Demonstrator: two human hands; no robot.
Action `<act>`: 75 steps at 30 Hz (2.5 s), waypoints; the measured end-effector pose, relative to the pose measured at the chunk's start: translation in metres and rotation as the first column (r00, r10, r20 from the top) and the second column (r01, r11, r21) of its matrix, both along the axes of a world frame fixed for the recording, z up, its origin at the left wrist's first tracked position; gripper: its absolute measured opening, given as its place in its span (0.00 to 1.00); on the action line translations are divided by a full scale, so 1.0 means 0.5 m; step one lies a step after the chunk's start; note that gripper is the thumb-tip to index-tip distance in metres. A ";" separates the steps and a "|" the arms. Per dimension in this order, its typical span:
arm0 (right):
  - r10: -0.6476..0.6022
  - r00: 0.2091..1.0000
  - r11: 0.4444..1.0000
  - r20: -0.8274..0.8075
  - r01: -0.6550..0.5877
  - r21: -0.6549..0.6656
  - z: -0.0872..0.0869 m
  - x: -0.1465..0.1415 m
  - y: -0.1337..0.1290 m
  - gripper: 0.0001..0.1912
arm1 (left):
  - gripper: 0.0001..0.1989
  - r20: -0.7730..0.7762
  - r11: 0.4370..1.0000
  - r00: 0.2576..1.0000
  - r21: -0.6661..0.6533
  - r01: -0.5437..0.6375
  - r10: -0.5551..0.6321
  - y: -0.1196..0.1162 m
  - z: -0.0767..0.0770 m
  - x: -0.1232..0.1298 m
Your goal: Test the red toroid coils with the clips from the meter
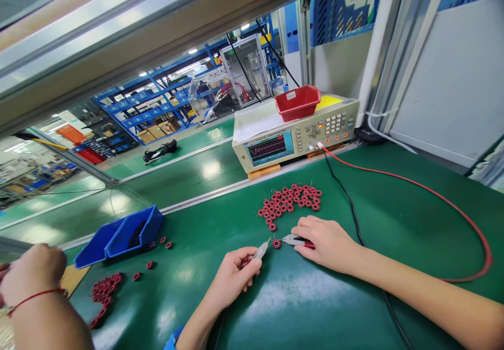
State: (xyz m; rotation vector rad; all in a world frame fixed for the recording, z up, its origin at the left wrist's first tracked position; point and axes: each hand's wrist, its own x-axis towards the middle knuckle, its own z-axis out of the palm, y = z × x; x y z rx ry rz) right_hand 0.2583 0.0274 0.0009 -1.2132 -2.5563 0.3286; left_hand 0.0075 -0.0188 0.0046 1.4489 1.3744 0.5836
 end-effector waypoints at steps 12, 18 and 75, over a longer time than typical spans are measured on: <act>-0.088 0.980 0.977 -0.177 0.050 -0.206 0.012 0.014 0.008 0.09 | 0.19 0.116 0.994 0.991 -0.080 0.076 -0.067 -0.004 0.002 -0.010; -0.090 0.973 0.962 -0.211 0.030 -0.273 0.022 0.024 0.012 0.10 | 0.18 0.110 0.985 0.992 -0.155 0.079 -0.062 -0.001 0.008 -0.008; -0.054 0.920 0.893 -0.389 -0.130 -0.431 0.013 0.029 0.034 0.10 | 0.17 0.112 0.986 0.993 -0.156 0.059 -0.042 -0.002 0.009 -0.001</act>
